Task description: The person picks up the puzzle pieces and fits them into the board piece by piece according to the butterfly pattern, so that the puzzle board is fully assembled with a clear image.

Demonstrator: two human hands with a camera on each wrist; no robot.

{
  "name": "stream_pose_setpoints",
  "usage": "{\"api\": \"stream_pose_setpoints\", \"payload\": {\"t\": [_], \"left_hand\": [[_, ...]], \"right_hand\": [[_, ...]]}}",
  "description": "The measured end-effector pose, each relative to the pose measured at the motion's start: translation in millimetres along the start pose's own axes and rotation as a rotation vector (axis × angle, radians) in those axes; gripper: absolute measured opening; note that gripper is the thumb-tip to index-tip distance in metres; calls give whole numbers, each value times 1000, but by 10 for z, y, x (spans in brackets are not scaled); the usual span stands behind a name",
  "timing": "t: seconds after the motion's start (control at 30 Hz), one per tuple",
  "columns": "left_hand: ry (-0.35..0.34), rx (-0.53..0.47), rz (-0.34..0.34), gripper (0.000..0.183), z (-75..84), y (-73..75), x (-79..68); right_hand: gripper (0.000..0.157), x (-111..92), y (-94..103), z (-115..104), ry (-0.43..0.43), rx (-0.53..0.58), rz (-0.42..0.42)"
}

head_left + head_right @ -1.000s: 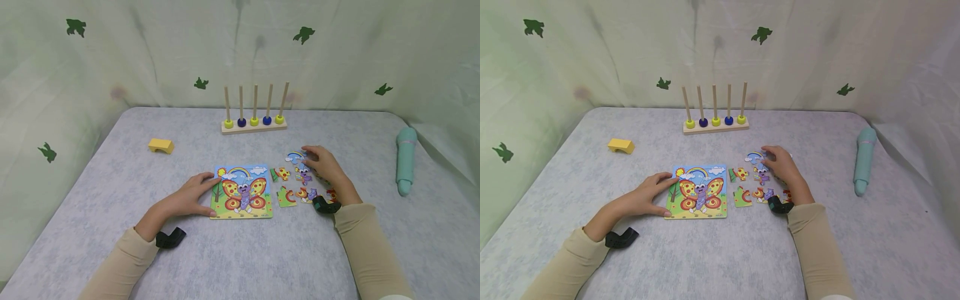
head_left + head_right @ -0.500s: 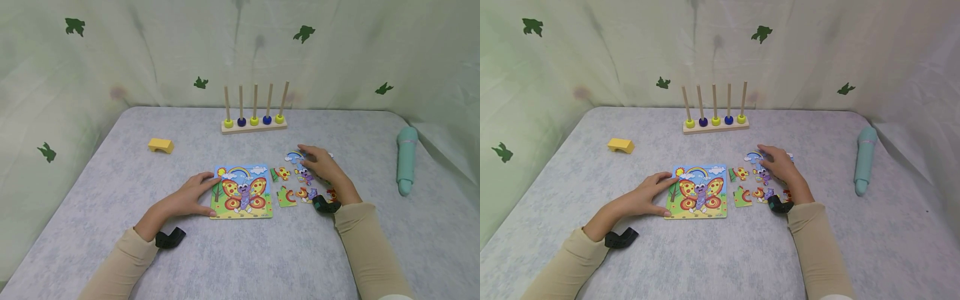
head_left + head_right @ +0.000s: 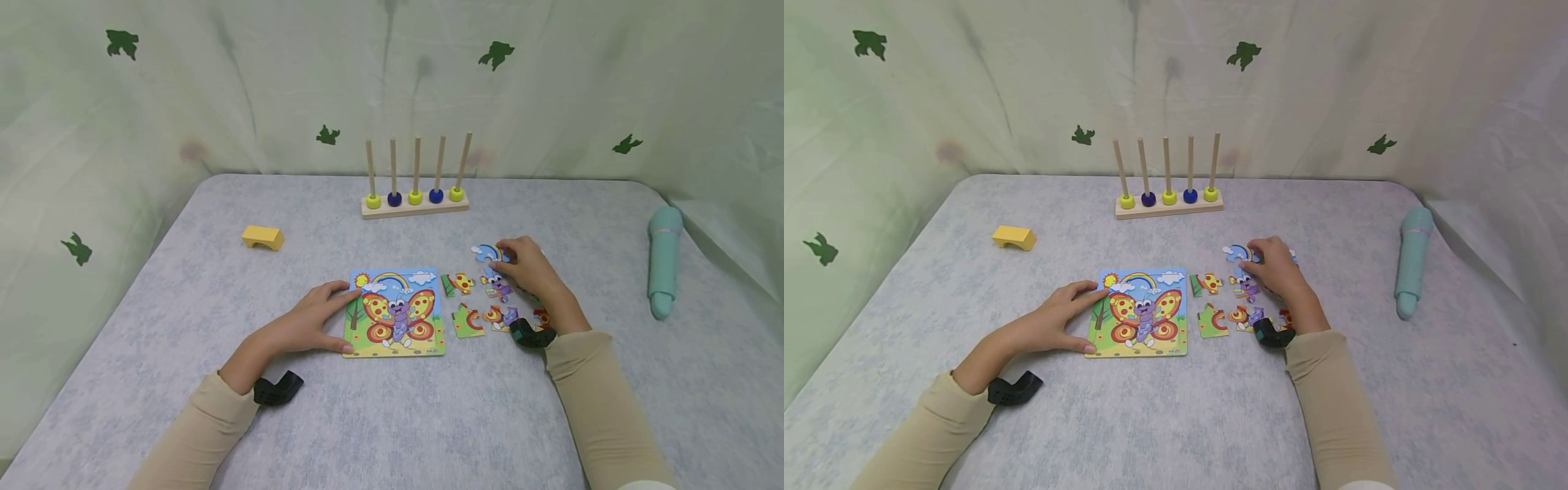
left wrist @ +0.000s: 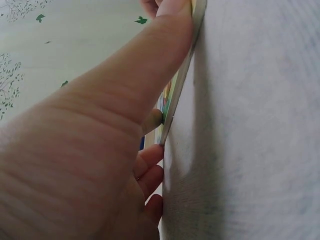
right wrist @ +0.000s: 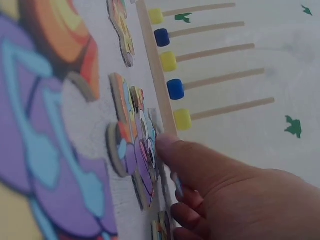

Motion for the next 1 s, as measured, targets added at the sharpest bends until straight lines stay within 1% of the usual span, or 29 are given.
{"api": "stream_pose_setpoints", "payload": {"t": [0.1, 0.2, 0.27, 0.37, 0.53, 0.67, 0.77, 0.87, 1.0], "left_hand": [[-3, 6, 3, 94, 1, 2, 1], [-7, 6, 6, 94, 5, 7, 2], [-10, 4, 6, 94, 8, 10, 0], [-15, 1, 7, 94, 10, 12, -1], [-9, 12, 7, 94, -5, 3, 0], [-8, 19, 10, 95, -25, -5, 2], [-14, 35, 8, 94, -35, -10, 7], [-22, 60, 4, 93, -25, -11, 13], [-13, 86, 7, 88, 10, -7, 21]], "right_hand": [[50, -17, 13, -31, -17, 11, 17], [52, -40, 42, -112, -3, 26, 44], [51, -57, 67, -210, 40, 28, 68], [49, -93, 92, -413, 115, 35, 105], [48, -183, 40, -821, 259, 55, 118], [45, -238, -106, -1103, 369, 55, 96], [44, -237, -264, -1242, 411, 56, 55], [44, -197, -436, -1302, 415, 37, -1], [45, -127, -629, -1296, 388, 11, -82]]}}
Point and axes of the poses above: each hand's wrist, its own x-axis towards the middle knuckle, its own y-axis out of the back of the hand, z = x × y, the point moved 5 cm from there along x, towards the middle knuckle, and after that the axes turned 11 degrees about -z, right-handed, at the moved point
